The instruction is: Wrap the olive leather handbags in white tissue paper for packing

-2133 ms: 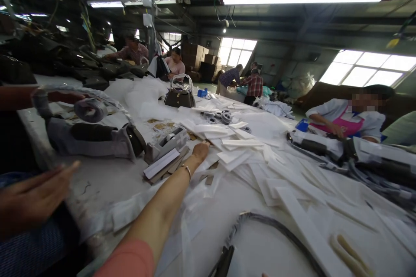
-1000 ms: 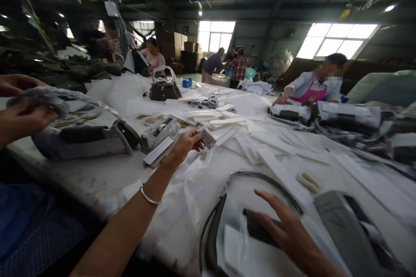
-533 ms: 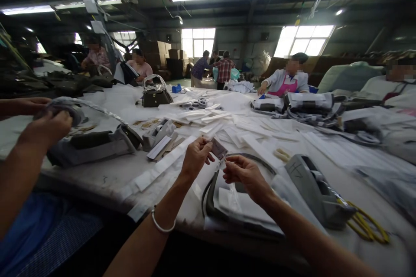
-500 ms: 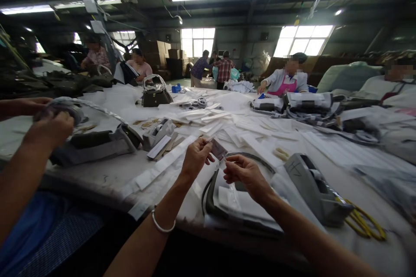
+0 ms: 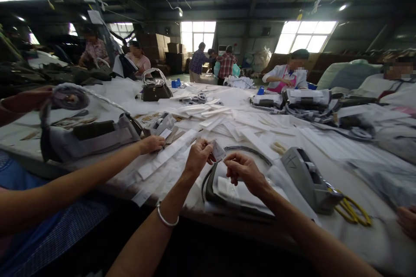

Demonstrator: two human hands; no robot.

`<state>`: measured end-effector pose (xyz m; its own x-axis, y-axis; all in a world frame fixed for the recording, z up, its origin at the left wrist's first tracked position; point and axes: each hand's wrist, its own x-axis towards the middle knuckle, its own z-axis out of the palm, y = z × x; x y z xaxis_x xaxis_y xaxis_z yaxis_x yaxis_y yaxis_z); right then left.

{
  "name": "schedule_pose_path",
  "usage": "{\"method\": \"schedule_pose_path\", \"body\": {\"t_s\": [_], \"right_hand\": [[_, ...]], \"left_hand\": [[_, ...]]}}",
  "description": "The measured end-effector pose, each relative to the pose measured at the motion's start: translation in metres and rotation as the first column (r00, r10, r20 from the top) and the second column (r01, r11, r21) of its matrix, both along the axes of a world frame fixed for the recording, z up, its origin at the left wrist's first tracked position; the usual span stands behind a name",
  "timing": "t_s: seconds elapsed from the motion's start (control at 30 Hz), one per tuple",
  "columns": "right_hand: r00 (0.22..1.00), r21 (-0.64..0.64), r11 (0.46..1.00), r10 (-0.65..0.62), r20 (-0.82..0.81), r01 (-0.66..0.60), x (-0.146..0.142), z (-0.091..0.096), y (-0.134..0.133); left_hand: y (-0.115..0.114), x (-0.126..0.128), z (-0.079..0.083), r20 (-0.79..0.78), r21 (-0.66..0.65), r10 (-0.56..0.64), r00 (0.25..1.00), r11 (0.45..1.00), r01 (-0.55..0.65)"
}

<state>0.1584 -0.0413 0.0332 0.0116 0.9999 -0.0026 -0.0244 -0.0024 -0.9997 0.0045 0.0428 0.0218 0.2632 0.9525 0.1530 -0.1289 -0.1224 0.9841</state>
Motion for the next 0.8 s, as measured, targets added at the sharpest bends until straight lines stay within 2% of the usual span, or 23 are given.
{"method": "schedule_pose_path", "body": {"t_s": [0.23, 0.4, 0.53, 0.63, 0.8], "right_hand": [[0.985, -0.109, 0.979, 0.168, -0.035, -0.171, 0.006, -0.010, -0.001], [0.995, -0.050, 0.994, 0.099, 0.012, -0.098, 0.012, -0.012, -0.004], [0.987, -0.041, 0.995, 0.098, 0.127, -0.094, 0.015, -0.010, -0.004], [0.981, -0.022, 0.999, 0.053, 0.185, -0.050, 0.014, -0.011, -0.002], [0.973, -0.069, 0.997, 0.055, 0.223, -0.040, 0.014, -0.014, 0.001]], "left_hand": [[0.005, 0.000, -0.010, 0.024, -0.061, 0.032, 0.999, 0.998, -0.030], [0.008, -0.002, -0.012, 0.040, -0.076, 0.064, 0.997, 0.995, -0.061], [0.008, 0.002, -0.016, 0.042, -0.090, 0.049, 0.998, 0.995, -0.045], [0.007, 0.006, -0.020, 0.037, -0.094, 0.039, 0.999, 0.995, -0.035], [0.006, 0.010, -0.023, 0.019, -0.083, 0.025, 0.999, 0.996, -0.024]]}}
